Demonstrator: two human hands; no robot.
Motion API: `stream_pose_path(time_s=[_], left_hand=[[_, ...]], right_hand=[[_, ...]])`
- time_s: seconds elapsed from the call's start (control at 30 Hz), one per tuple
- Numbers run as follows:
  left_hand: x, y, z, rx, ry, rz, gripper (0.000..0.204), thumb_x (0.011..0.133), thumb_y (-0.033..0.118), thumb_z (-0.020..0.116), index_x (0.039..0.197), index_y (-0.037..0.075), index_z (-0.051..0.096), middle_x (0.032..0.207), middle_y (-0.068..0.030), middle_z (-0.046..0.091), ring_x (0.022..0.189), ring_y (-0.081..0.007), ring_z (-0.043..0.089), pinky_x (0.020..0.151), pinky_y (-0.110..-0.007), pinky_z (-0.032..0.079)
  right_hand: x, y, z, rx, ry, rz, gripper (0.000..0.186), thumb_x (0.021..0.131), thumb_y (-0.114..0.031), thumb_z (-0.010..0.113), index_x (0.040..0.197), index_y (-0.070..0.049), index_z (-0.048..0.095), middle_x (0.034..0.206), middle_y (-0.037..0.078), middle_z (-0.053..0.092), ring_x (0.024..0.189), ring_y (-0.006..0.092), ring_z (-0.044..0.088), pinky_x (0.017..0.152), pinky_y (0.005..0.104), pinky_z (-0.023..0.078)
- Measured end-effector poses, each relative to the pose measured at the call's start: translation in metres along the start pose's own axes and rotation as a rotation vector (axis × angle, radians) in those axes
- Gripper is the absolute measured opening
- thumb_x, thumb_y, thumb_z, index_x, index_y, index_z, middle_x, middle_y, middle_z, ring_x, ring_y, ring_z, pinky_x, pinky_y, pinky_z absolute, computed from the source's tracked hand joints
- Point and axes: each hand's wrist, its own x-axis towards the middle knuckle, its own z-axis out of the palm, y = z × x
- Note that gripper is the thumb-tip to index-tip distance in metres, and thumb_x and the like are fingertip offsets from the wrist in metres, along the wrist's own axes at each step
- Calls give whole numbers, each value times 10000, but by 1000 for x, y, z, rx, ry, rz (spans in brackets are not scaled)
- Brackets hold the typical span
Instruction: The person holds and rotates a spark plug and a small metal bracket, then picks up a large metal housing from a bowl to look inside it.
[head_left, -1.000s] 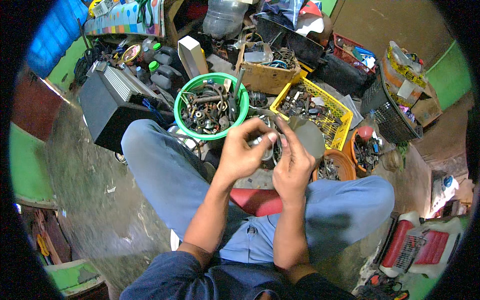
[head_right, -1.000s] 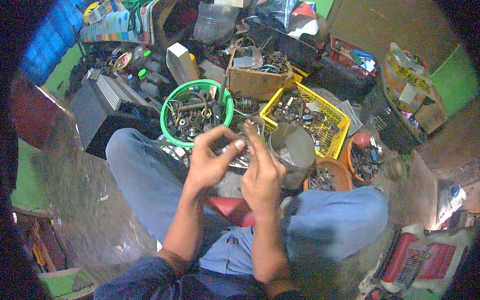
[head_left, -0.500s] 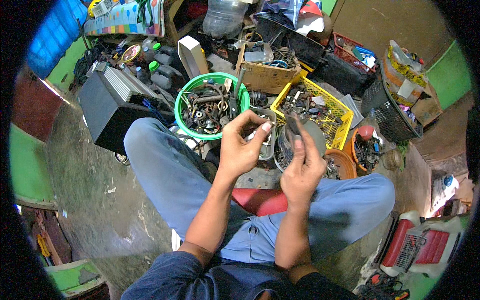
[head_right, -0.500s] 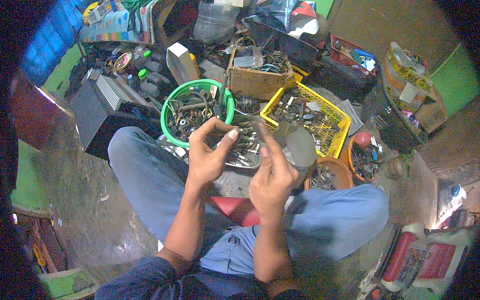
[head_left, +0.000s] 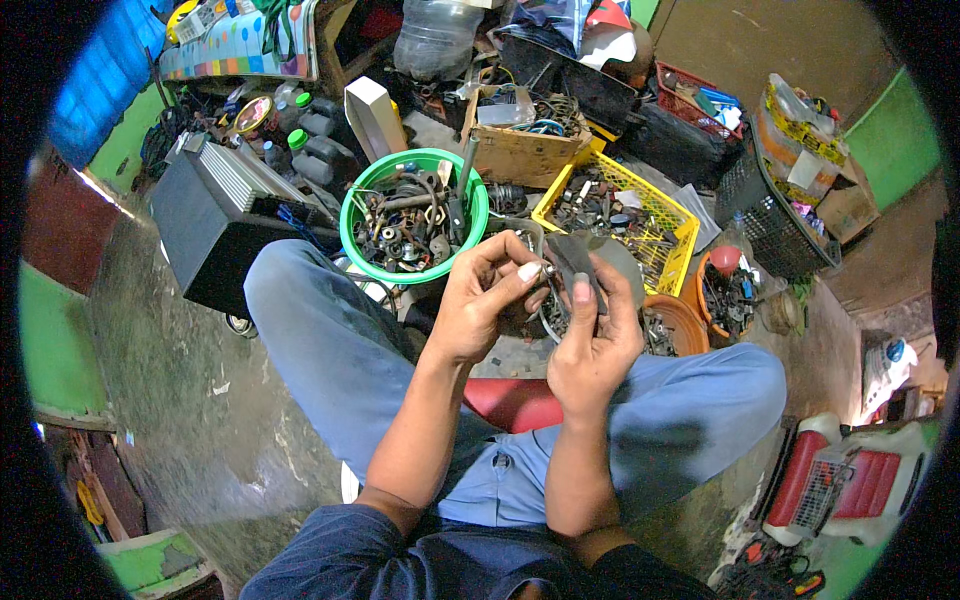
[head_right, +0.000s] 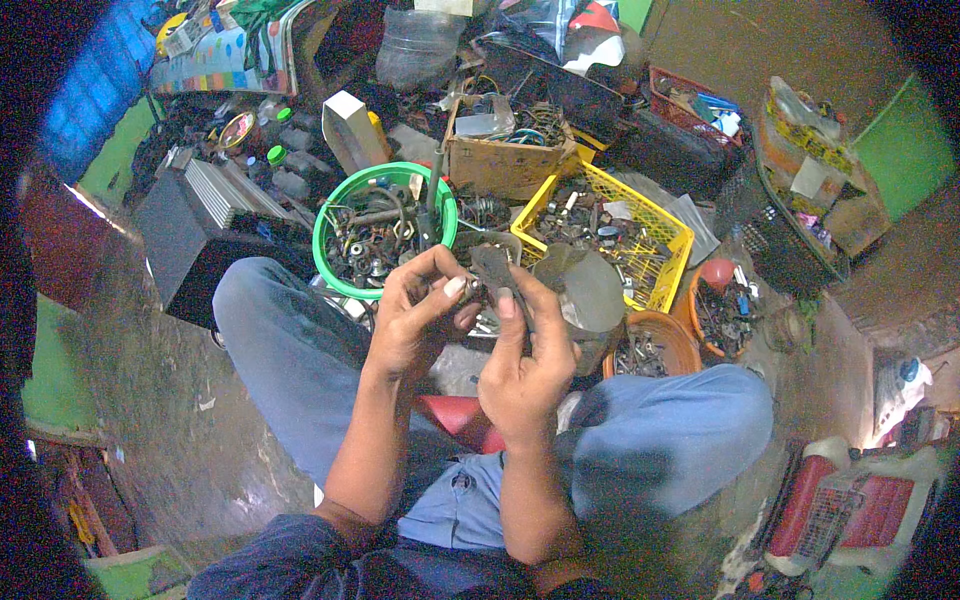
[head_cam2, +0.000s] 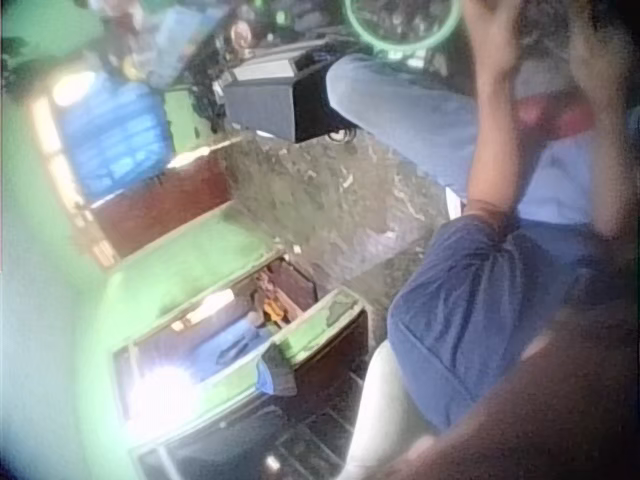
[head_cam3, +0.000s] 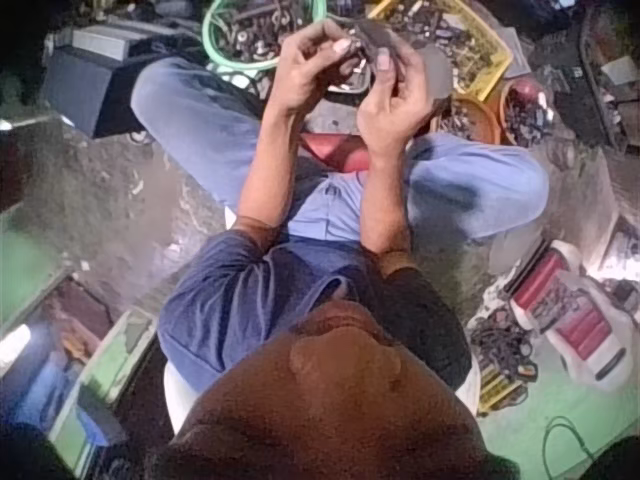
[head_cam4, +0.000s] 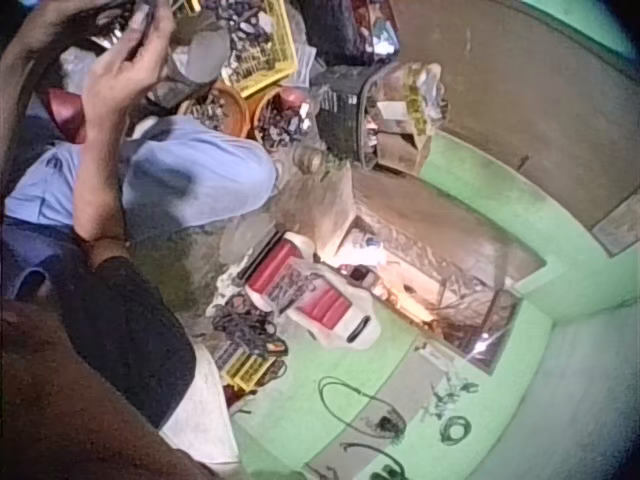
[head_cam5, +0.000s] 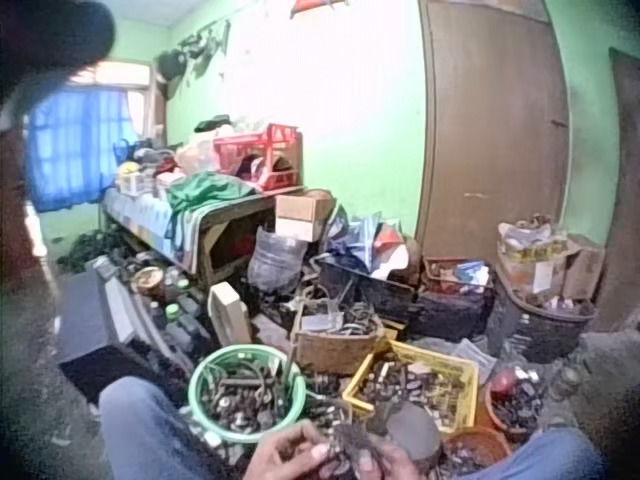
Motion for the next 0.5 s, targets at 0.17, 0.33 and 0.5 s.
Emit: stream_pose_path(time_s=[0.17, 0.33, 0.5], left_hand=[[3, -3, -3, 139, 71, 45, 144, 948, 145, 641, 893, 32, 570, 723, -6, 588, 629, -58, 526, 561, -212, 396], [-5, -1, 15, 433, 86, 192, 102, 930, 79, 659, 899, 8, 593, 750, 11, 589, 672, -35, 514, 589, -209, 415], [-7, 5, 19, 737, 180, 370, 94, 921, 53, 661, 887, -21, 615, 754, -36, 626, 704, -75, 561, 611, -245, 453]], right_hand=[[1, -7, 0, -115, -95, -108, 266, 979, -19, 533, 1215, 13, 652, 1139, 191, 708, 1070, 291, 697, 895, 378, 536], [11, -9, -4, -226, -163, -214, 339, 970, 28, 499, 1283, 0, 626, 1243, 195, 664, 1167, 335, 642, 954, 405, 519], [15, -6, -5, -240, -187, -205, 364, 965, 39, 492, 1307, -6, 608, 1284, 193, 640, 1183, 337, 629, 943, 402, 533]])
